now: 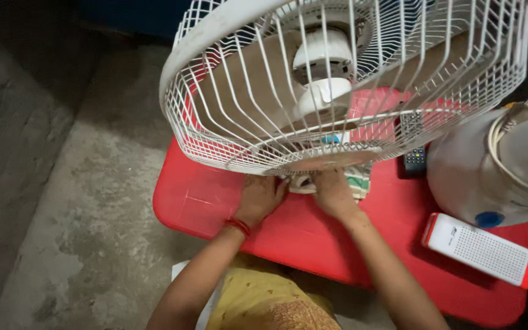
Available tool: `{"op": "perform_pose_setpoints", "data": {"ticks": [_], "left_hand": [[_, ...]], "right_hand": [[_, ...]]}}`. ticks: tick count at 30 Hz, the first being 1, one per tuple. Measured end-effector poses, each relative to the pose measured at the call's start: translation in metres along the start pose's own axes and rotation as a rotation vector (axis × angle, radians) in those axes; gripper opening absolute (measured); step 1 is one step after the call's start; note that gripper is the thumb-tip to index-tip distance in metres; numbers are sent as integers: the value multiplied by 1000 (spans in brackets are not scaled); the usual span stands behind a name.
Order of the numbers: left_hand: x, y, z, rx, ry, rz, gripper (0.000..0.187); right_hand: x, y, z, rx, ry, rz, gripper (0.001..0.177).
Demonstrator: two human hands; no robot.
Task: The person cleans a table fan by wiping the outer cage and the back of the motor housing with a cloth.
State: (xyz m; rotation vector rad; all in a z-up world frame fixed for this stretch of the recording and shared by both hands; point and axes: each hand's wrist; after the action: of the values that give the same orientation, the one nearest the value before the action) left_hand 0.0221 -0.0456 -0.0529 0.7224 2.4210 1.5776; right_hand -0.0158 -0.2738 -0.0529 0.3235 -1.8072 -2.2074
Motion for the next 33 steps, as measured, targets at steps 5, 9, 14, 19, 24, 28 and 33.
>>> {"op": "perform_pose_setpoints", "data": {"ticks": [5, 9, 14, 19, 24, 28, 33], "left_hand": [[1, 0, -2, 23, -106, -235, 47], [-1, 3, 4, 241, -294, -425, 43], [-2, -6, 18, 396, -228, -240, 32], [2, -19, 29, 511, -132, -94, 32], [4, -30, 38, 456, -348, -366, 43], [1, -34, 40, 494, -416, -371, 46], [0, -23, 33, 365, -415, -413, 40]], "right_hand": [[-4, 7, 2, -196, -78, -255, 33], [-6, 0, 18, -276, -219, -192, 27], [-16, -1, 46, 22, -191, -412, 59], [-33, -14, 87, -155, -280, -294, 46], [-45, -35, 101, -191, -268, -423, 33], [-44, -43, 95, -148, -326, -328, 28], [-46, -28, 95, -238, -272, -449, 29]]}}
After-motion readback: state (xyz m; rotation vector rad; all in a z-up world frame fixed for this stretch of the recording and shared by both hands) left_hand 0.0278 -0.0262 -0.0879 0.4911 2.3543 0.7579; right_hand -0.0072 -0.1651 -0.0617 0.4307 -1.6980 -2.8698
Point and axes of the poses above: each hand's wrist, its own x-axis away from the middle knuckle, its own y-axis out of the back of the hand, z = x × y, and after that the axes turned 7 degrees about z, right-handed
